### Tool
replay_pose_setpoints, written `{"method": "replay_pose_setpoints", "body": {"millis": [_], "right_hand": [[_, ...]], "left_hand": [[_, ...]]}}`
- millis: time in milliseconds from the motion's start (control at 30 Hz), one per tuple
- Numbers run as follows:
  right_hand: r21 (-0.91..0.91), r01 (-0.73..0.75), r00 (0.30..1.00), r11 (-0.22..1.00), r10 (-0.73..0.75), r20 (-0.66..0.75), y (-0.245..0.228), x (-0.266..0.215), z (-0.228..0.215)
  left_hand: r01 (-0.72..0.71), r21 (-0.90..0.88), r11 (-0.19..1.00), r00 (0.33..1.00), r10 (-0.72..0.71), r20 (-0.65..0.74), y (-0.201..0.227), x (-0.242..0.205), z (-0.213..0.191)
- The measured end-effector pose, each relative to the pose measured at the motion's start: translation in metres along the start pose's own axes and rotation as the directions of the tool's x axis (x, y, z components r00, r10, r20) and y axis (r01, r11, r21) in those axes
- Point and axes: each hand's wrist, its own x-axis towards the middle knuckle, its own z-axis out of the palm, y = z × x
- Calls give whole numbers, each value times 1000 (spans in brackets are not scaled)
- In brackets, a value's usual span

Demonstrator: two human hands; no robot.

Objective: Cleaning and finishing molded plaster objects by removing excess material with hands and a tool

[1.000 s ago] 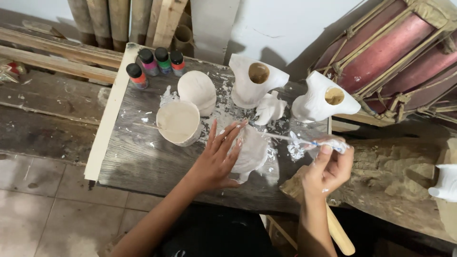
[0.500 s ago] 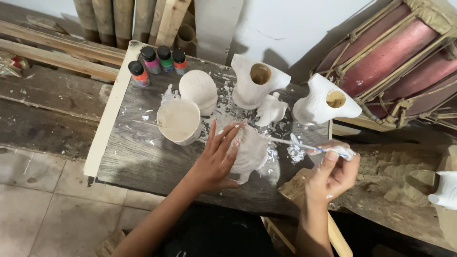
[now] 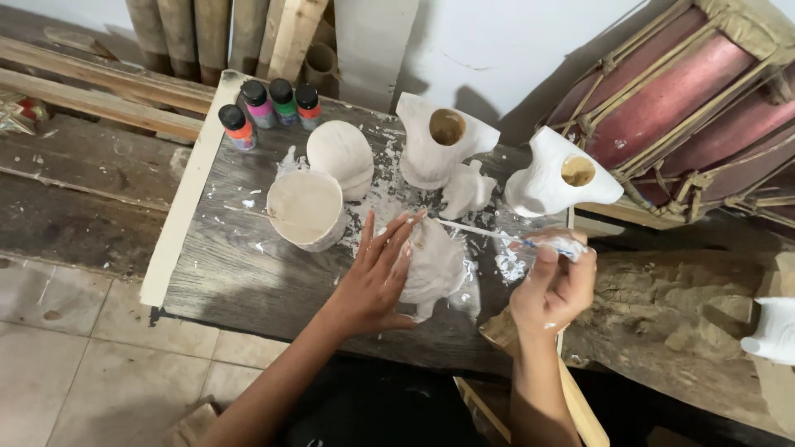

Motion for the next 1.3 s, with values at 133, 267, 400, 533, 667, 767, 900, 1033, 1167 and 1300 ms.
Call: {"method": "replay_pose_setpoints", "body": {"millis": [133, 267, 400, 533, 667, 767, 900, 1033, 1167, 1300], "right_hand": [[75, 9, 1000, 997, -9, 6, -18, 15, 14], [24, 28, 999, 999, -29, 37, -16, 11, 13], [18, 75, 996, 997, -76, 49, -9, 10, 14], [-25, 90, 995, 996, -88, 49, -30, 17, 22], [-71, 82, 995, 994, -78, 68, -27, 7, 11], [-57, 67, 995, 996, -63, 75, -28, -2, 9], [-92, 135, 989, 986, -128, 77, -42, 3, 20], [-163, -10, 984, 987, 39, 175, -73, 6, 25], [-133, 59, 961, 989, -20, 274, -48, -10, 21], [-282, 213, 938, 936, -115, 326, -86, 17, 32]], "left_hand": [[8, 11, 1000, 1000, -8, -1, 3, 2, -4], [-3, 13, 1000, 1000, 3, 8, 3, 2, -7], [-7, 7, 1000, 1000, 7, 2, 2, 3, -7], [-37, 14, 999, 999, 36, 30, 0, -1, -8], [-28, 43, 999, 1000, 28, -7, -4, -2, -3], [-36, 78, 996, 999, 37, -15, -7, -2, -3], [-58, 91, 994, 998, 55, 32, -6, -1, -10], [-68, 106, 992, 970, 41, 241, -12, -10, -15], [-135, 171, 976, 962, 88, 257, -12, -8, -19], [-172, 183, 968, 960, 123, 252, -14, -7, -20]]}}
